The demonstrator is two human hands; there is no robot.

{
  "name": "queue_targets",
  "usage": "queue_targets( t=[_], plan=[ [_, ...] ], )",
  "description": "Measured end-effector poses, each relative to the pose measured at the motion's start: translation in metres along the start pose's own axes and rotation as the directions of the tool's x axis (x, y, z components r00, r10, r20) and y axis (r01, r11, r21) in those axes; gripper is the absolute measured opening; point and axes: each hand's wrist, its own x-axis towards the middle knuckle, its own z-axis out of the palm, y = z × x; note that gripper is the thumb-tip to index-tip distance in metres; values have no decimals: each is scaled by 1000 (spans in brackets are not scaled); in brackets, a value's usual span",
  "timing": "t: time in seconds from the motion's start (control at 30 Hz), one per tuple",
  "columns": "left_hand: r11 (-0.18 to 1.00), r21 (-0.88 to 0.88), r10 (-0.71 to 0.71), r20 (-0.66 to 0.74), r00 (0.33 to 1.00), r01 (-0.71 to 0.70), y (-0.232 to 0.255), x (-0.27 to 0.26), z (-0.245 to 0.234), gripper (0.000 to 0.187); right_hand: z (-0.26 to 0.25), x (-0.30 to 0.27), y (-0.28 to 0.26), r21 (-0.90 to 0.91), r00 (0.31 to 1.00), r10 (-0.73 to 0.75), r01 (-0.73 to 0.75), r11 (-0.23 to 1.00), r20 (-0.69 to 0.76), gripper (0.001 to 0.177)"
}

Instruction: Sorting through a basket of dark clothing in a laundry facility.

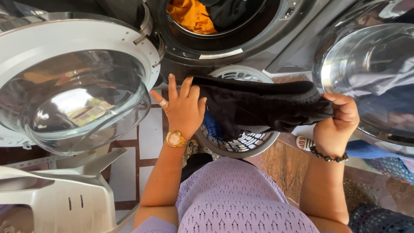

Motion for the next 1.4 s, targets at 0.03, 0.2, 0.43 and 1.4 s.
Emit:
queue_targets(
  t=[0.03,0.2,0.43,1.4],
  plan=[
    [999,31,-14,33,999,13,-1,-2,6,21,-1,-1,0,-19,1000,-2,2,1000,12,30],
    [995,96,-37,34,999,33,-7,-12,13,35,0,-7,-7,-63,998,-13,17,998,56,35],
    [946,-318,-101,-130,986,55,-7,5,-9,19,-9,-12,2,-85,999,48,-48,995,-5,38],
    [535,-784,184,472,862,315,3,-54,-38,122,138,-89,33,181,755,-45,-98,979,654,13]
  ],
)
